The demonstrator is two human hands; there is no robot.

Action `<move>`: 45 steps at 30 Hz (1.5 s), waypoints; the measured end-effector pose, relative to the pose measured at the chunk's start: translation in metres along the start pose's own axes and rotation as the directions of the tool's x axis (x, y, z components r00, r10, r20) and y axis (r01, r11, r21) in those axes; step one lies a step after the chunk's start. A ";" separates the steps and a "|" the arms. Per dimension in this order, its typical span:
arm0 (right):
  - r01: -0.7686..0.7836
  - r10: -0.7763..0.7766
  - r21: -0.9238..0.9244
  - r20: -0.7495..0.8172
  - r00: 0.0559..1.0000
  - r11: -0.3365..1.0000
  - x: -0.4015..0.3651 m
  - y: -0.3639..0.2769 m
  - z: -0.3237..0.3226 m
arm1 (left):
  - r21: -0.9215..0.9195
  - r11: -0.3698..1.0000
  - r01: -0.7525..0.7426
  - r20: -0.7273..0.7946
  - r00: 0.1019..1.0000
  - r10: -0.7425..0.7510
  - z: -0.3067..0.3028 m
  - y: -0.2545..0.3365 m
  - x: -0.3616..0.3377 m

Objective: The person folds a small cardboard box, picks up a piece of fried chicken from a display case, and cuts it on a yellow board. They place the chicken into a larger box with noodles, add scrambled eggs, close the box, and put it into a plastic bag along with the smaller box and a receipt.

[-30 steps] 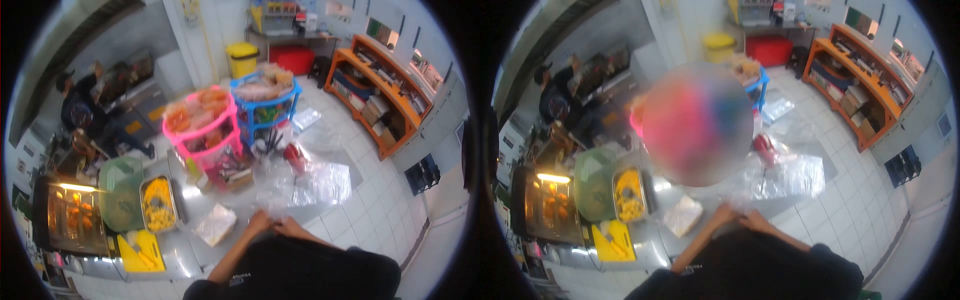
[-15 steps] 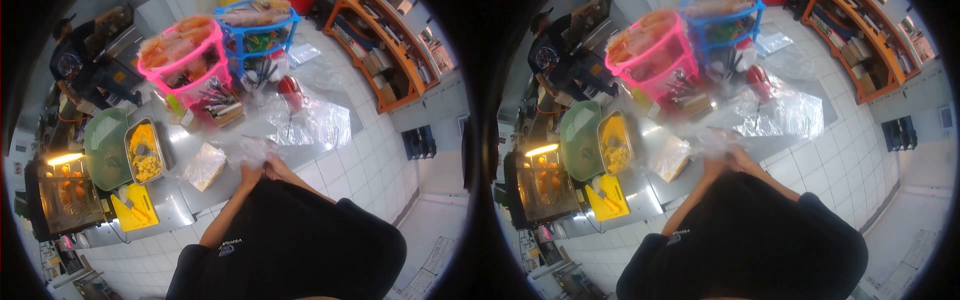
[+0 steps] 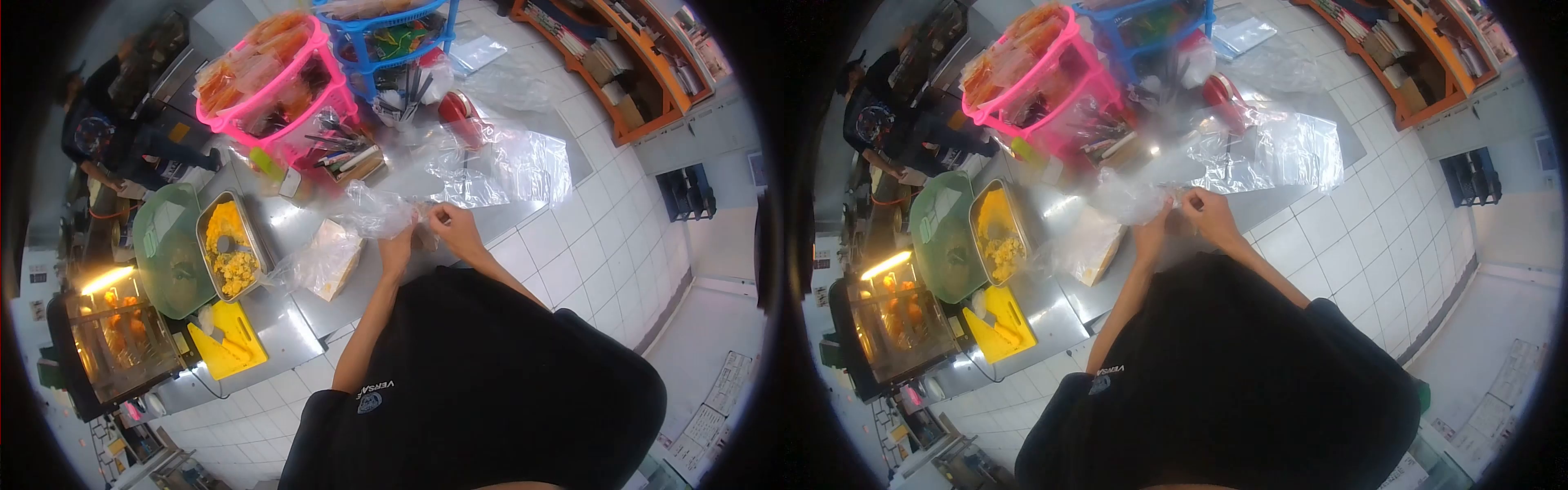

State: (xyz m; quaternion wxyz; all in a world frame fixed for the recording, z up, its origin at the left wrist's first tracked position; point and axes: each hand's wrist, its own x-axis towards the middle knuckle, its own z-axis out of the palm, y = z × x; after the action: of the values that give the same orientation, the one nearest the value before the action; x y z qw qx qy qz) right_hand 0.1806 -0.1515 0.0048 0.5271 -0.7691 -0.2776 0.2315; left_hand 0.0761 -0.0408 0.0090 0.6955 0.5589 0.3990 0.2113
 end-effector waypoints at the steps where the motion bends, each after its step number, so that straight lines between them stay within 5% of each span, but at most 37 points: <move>1: -0.012 0.014 0.060 -0.026 1.000 0.998 0.002 0.001 0.001 | 0.013 1.000 0.021 0.018 1.000 -0.021 -0.001 0.000 0.000; 9: -0.142 0.162 0.336 -0.031 0.986 0.931 0.010 0.013 0.020 | 0.051 0.996 -0.068 0.040 0.997 0.066 -0.004 -0.023 0.010; 21: 0.030 -0.006 0.300 -0.080 0.997 0.953 0.010 0.017 0.027 | -0.015 0.986 -0.168 0.031 0.985 0.168 -0.002 -0.021 0.009; 33: 0.004 0.006 0.170 -0.062 0.998 0.985 0.012 0.023 0.027 | 0.024 0.974 -0.227 0.010 0.974 0.227 -0.002 -0.028 0.012; 36: -0.117 0.121 0.312 0.009 0.993 0.943 0.012 0.022 0.026 | 0.054 0.967 -0.251 0.004 0.968 0.251 -0.001 -0.027 0.010; 45: -0.034 0.025 0.058 0.158 0.987 0.998 0.023 0.025 0.006 | 0.181 0.933 -0.311 0.098 0.950 0.297 -0.005 -0.027 0.010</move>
State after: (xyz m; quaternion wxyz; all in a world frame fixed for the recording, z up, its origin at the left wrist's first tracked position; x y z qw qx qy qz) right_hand 0.1979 -0.1393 -0.0224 0.5231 -0.7362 -0.2997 0.3074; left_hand 0.0745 -0.0381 -0.0203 0.6099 0.6861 0.3021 0.2569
